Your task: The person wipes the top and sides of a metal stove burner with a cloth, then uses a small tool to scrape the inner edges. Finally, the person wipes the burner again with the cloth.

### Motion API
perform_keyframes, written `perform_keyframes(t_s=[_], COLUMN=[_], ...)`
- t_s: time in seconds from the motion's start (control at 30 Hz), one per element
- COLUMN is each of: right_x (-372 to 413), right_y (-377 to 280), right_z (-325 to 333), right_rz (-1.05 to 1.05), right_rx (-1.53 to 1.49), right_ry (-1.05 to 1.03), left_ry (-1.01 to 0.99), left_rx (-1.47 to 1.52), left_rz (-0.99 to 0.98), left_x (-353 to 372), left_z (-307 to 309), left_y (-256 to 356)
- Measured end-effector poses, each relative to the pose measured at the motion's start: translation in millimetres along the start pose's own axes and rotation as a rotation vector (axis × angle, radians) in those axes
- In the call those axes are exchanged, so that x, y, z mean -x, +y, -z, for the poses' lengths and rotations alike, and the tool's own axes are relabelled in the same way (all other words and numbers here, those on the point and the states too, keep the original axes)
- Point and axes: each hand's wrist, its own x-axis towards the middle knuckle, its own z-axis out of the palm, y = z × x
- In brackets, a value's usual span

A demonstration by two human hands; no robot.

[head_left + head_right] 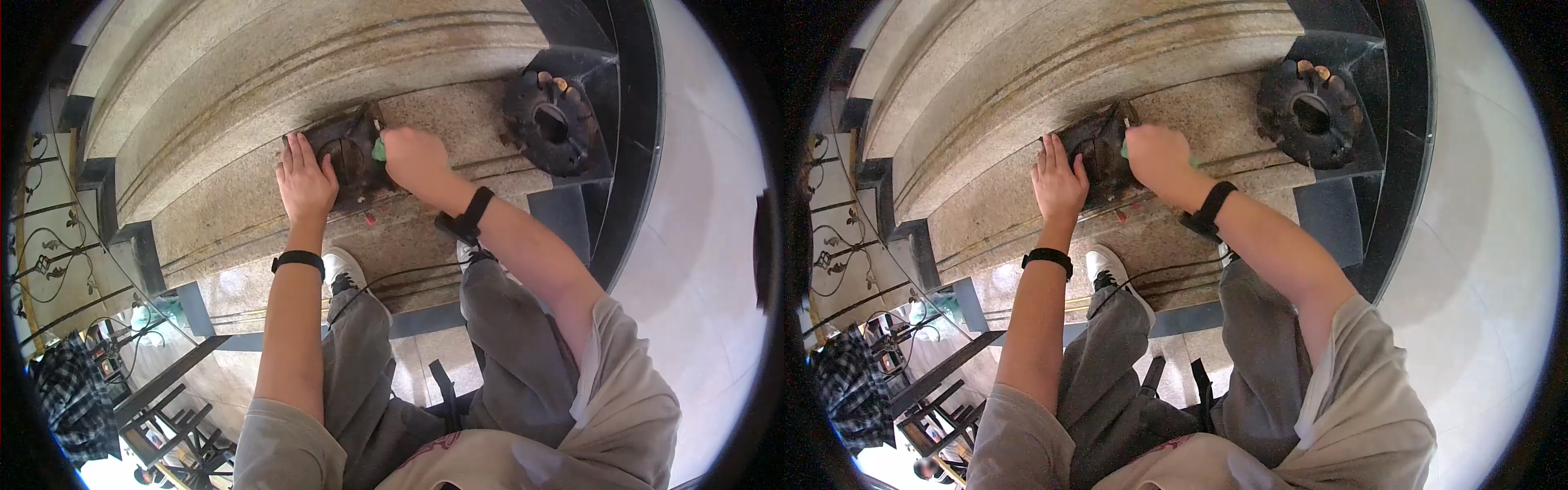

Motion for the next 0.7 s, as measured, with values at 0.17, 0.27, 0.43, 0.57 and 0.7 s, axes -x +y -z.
perform_keyframes(t_s=[0.17, 0.27, 0.43, 0.57, 0.7], right_x=[-26, -32, -14, -3, -22], right_y=[11, 16, 13, 0, -5], right_z=[-8, -11, -3, -4, -7], right_rz=[-0.048, -0.092, -0.078, 0.012, 0.051], right_rx=[-0.017, -0.020, -0.055, 0.013, 0.225], right_ry=[0.046, 0.012, -0.060, -0.029, 0.057], left_ry=[0.010, -0.008, -0.003, -0.025, -0.016], left_rx=[-0.001, -0.004, 0.005, -0.010, -0.002], left_rz=[-0.004, 0.003, 0.011, 0.022, 0.011], left_x=[0, 0, 0, 0, 0], left_z=[-2, -2, -2, 0, -1], left_y=[0, -1, 0, 1, 0])
